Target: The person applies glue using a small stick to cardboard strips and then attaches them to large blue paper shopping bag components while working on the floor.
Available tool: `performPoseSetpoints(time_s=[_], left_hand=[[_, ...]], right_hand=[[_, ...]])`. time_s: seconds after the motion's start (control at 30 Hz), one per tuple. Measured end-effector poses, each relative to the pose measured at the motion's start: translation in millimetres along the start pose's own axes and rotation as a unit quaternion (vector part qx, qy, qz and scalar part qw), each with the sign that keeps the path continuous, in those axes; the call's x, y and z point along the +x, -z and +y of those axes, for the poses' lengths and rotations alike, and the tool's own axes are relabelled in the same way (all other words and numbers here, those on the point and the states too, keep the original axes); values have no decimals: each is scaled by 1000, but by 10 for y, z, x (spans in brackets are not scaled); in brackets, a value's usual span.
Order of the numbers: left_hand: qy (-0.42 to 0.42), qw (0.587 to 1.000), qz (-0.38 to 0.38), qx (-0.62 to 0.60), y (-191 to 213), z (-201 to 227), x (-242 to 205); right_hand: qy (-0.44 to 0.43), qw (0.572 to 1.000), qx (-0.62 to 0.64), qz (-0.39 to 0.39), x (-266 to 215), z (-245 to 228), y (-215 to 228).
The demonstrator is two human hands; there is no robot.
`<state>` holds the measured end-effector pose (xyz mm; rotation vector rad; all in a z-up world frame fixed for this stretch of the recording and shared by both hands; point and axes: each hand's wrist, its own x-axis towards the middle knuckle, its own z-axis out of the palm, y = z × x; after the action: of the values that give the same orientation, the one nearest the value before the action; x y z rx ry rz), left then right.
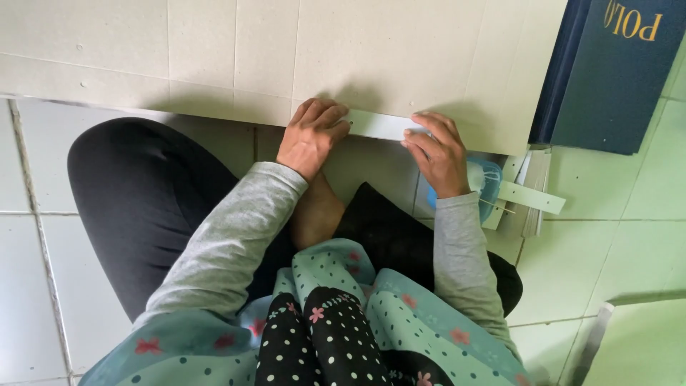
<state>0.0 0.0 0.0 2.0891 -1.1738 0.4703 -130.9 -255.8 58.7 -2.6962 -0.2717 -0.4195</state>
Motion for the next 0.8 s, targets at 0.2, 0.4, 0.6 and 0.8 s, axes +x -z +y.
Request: performPoseSetpoints(time_s=[0.2,0.4,0.6,0.8], left_hand=[[-9,1000,6,8,151,72,64],[-14,999,14,42,193,115,59],[-9,999,16,45,183,148,57],[-8,997,32,63,48,166,16]], right_hand=[[-5,1000,-2,4,-10,-46,-5],[-17,1000,-15,4,-13,-129,-18],[-21,1000,3,3,15,-118,21],[-70,997,25,-4,12,-125,63]])
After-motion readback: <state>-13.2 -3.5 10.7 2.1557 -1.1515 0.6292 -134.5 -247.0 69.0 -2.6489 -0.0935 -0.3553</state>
